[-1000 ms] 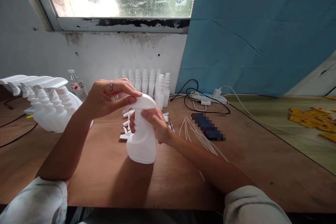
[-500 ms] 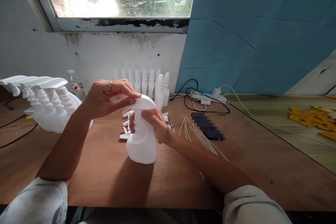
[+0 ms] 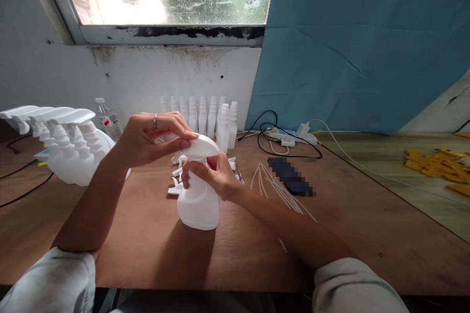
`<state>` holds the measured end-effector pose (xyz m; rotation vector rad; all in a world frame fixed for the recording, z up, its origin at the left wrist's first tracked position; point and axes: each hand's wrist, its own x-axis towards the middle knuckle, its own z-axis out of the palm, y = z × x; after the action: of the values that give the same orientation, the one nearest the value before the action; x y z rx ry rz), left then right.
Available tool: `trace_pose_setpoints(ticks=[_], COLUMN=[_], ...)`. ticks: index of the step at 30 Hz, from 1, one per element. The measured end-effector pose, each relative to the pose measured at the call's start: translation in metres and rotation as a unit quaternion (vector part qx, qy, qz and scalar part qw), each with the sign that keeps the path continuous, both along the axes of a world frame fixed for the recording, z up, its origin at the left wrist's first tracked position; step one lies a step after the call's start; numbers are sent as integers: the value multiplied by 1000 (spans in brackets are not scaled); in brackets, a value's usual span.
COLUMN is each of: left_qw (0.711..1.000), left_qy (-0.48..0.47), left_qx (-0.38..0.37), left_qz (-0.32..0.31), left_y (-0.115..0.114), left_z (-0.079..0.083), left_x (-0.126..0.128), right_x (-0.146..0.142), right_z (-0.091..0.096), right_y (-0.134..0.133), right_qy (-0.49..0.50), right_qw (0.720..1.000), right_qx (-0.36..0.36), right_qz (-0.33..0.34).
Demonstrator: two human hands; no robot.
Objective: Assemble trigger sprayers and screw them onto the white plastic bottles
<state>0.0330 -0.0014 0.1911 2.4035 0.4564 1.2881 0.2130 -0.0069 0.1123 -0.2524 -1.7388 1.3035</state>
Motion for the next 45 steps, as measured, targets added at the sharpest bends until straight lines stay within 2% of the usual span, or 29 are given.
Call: trace_pose_setpoints(ticks=[5, 11, 14, 17, 20, 23, 26, 28, 30, 34, 37, 39, 42, 45], left_qw=[1000, 999, 998, 984, 976, 975, 988, 994, 991, 968, 945, 922, 879, 854], left_qy=[-2, 50, -22, -109, -126, -136, -87, -13, 64, 141, 152, 159, 166, 159], left_qx=[2, 2, 34, 77, 110, 103, 67, 61, 80, 152, 194, 206, 201, 136], left_qz=[8, 17, 58, 117, 141, 142, 109, 85, 88, 144, 216, 288, 399, 477], left_y=[-1, 0, -1, 3, 7, 4, -5, -12, -17, -25, -29, -32, -38, -40], left_z=[-1, 7, 15, 22, 26, 27, 23, 19, 16, 16, 21, 26, 31, 34], left_x=[1, -7, -22, -42, -57, -58, -46, -33, -21, -18, -39, -59, -84, -98], right_x=[1, 3, 4, 4, 5, 4, 1, -2, -3, 3, 13, 22, 37, 51], right_z=[2, 0, 3, 8, 9, 8, 7, 8, 9, 11, 19, 29, 45, 58], right_y=[1, 12, 8, 2, -1, -1, -4, -6, -8, -4, 4, 9, 13, 14], right_qy=[-3, -26, -30, -31, -47, -31, -15, -17, -32, -82, -77, -60, -43, -13], right_qw=[999, 985, 984, 986, 984, 981, 978, 979, 980, 989, 995, 995, 987, 975], right_qx=[-31, -106, -99, -89, -98, -118, -124, -115, -106, -35, 40, 79, 119, 144], right_qz=[10, 136, 143, 134, 140, 154, 165, 167, 164, 121, 42, -17, -99, -167])
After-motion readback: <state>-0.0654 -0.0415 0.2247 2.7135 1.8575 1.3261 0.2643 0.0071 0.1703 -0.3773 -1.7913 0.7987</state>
